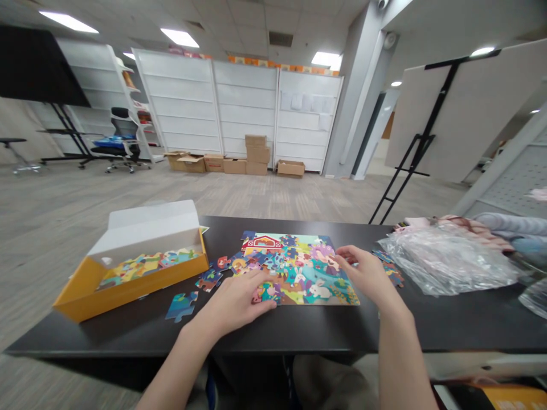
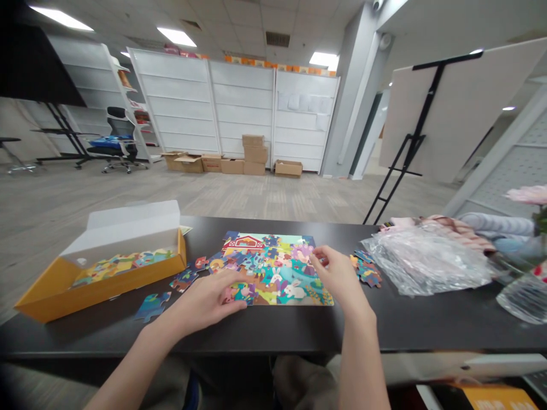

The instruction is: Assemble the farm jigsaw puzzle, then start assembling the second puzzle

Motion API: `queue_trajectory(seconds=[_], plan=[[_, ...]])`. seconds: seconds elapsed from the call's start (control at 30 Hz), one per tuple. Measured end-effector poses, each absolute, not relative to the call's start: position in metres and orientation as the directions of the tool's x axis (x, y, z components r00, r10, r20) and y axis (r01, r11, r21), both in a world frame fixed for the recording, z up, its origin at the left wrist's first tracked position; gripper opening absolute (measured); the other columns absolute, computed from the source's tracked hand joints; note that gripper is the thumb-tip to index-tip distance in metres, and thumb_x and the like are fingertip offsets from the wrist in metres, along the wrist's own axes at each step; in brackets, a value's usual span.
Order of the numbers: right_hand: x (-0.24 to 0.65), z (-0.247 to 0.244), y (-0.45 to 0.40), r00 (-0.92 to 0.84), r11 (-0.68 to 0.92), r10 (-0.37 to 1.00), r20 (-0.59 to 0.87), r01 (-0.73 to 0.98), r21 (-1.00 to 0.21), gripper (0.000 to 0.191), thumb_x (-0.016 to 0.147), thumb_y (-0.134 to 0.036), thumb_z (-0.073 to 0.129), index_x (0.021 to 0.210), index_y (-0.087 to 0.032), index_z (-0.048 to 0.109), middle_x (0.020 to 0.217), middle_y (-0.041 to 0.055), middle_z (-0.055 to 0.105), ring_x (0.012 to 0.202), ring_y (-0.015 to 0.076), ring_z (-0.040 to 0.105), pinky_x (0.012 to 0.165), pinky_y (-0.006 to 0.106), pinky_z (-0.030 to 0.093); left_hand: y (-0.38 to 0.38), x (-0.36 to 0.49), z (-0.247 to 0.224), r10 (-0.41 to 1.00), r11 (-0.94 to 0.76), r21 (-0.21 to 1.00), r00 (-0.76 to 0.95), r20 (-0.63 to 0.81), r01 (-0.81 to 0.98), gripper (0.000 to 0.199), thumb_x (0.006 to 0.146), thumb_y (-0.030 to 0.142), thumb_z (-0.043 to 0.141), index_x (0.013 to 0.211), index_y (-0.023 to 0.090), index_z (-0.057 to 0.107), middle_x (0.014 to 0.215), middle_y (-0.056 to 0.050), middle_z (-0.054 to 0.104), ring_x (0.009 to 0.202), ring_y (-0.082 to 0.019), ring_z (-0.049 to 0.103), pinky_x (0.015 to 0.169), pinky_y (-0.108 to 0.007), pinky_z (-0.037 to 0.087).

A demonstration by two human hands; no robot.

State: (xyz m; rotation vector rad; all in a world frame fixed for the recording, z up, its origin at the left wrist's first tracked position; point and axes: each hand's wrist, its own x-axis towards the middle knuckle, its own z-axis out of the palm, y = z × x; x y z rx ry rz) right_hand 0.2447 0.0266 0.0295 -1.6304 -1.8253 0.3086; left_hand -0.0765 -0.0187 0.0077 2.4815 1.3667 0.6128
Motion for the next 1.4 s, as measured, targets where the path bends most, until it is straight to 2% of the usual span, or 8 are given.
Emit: queue_trajectory(seconds=[0.23, 0.4, 0.53, 0.87, 1.1, 1.2, 1.27, 1.4], plan=[[0.183, 0.025, 0.047, -0.238, 0.307, 0.942, 0.239, 0.897, -0.318, 0.020, 0.093, -0.028, 0.056, 0.098, -0.021, 0.073, 0.107, 0.0099, 0.074, 0.101, 0.0251, 0.067, 0.085, 0.032, 0.046, -0.005, -0.079, 0.000, 0.855, -0.506, 0.319, 0.415, 0.312, 0.801, 0.028, 0.095, 0.033, 0.056, 0.120, 0.024, 0.064, 0.127, -0.008, 0.069, 0.114, -0.023, 0.067, 0.099, -0.036, 0.052], [0.157, 0.020, 0.063, -0.284, 0.312, 0.947, 0.151, 0.926, -0.212, 0.024, 0.092, -0.026, 0.056, 0.108, -0.019, 0.072, 0.109, 0.0127, 0.074, 0.104, 0.0272, 0.066, 0.085, 0.032, 0.044, -0.010, -0.076, -0.002, 0.831, -0.539, 0.304, 0.437, 0.344, 0.786, 0.026, 0.096, 0.033, 0.055, 0.119, 0.025, 0.064, 0.125, -0.008, 0.069, 0.111, -0.022, 0.068, 0.094, -0.034, 0.054], [0.151, 0.010, 0.073, -0.300, 0.321, 0.945, 0.127, 0.926, -0.201, 0.025, 0.092, -0.026, 0.056, 0.111, -0.019, 0.071, 0.110, 0.0123, 0.075, 0.105, 0.0268, 0.066, 0.085, 0.032, 0.044, -0.013, -0.077, -0.004, 0.822, -0.550, 0.289, 0.447, 0.354, 0.784, 0.028, 0.096, 0.035, 0.056, 0.120, 0.025, 0.063, 0.125, -0.008, 0.069, 0.109, -0.023, 0.069, 0.095, -0.035, 0.054], [0.148, -0.005, 0.086, -0.247, 0.280, 0.958, 0.144, 0.912, -0.298, 0.020, 0.088, -0.023, 0.063, 0.107, -0.017, 0.068, 0.111, 0.0121, 0.070, 0.104, 0.0239, 0.064, 0.088, 0.031, 0.044, -0.018, -0.073, 0.007, 0.831, -0.540, 0.255, 0.459, 0.315, 0.802, 0.026, 0.096, 0.033, 0.056, 0.119, 0.023, 0.062, 0.120, -0.008, 0.070, 0.107, -0.024, 0.069, 0.088, -0.033, 0.055], [0.151, -0.008, 0.086, -0.202, 0.303, 0.944, 0.261, 0.842, -0.446, 0.033, 0.075, -0.019, 0.076, 0.106, -0.017, 0.066, 0.104, 0.0082, 0.065, 0.097, 0.0214, 0.061, 0.084, 0.031, 0.045, -0.015, -0.073, 0.003, 0.822, -0.552, 0.234, 0.476, 0.313, 0.800, 0.026, 0.098, 0.034, 0.054, 0.121, 0.024, 0.061, 0.119, -0.007, 0.070, 0.108, -0.024, 0.068, 0.089, -0.034, 0.054], [0.154, -0.005, 0.085, -0.173, 0.305, 0.940, 0.295, 0.814, -0.495, 0.018, 0.073, -0.019, 0.075, 0.090, -0.018, 0.068, 0.093, 0.0062, 0.066, 0.085, 0.0203, 0.061, 0.079, 0.031, 0.046, -0.014, -0.074, 0.001, 0.824, -0.548, 0.227, 0.472, 0.314, 0.805, 0.027, 0.098, 0.033, 0.054, 0.122, 0.024, 0.060, 0.122, -0.007, 0.069, 0.110, -0.025, 0.067, 0.089, -0.035, 0.054], [0.163, 0.001, 0.083, -0.160, 0.319, 0.937, 0.310, 0.753, -0.576, 0.007, 0.076, -0.022, 0.072, 0.078, -0.019, 0.067, 0.085, 0.0049, 0.067, 0.080, 0.0199, 0.062, 0.075, 0.031, 0.046, -0.014, -0.075, 0.001, 0.828, -0.542, 0.227, 0.469, 0.307, 0.809, 0.026, 0.098, 0.035, 0.053, 0.122, 0.025, 0.060, 0.122, -0.006, 0.069, 0.110, -0.025, 0.068, 0.087, -0.034, 0.054], [0.195, 0.020, 0.070, -0.011, 0.303, 0.941, 0.338, 0.475, -0.826, 0.021, 0.079, -0.040, 0.068, 0.080, -0.019, 0.064, 0.073, 0.0035, 0.069, 0.067, 0.0189, 0.064, 0.063, 0.030, 0.047, -0.016, -0.078, 0.004, 0.844, -0.522, 0.236, 0.455, 0.284, 0.820, 0.027, 0.099, 0.037, 0.051, 0.122, 0.026, 0.060, 0.122, -0.005, 0.069, 0.106, -0.024, 0.069, 0.084, -0.033, 0.054]])
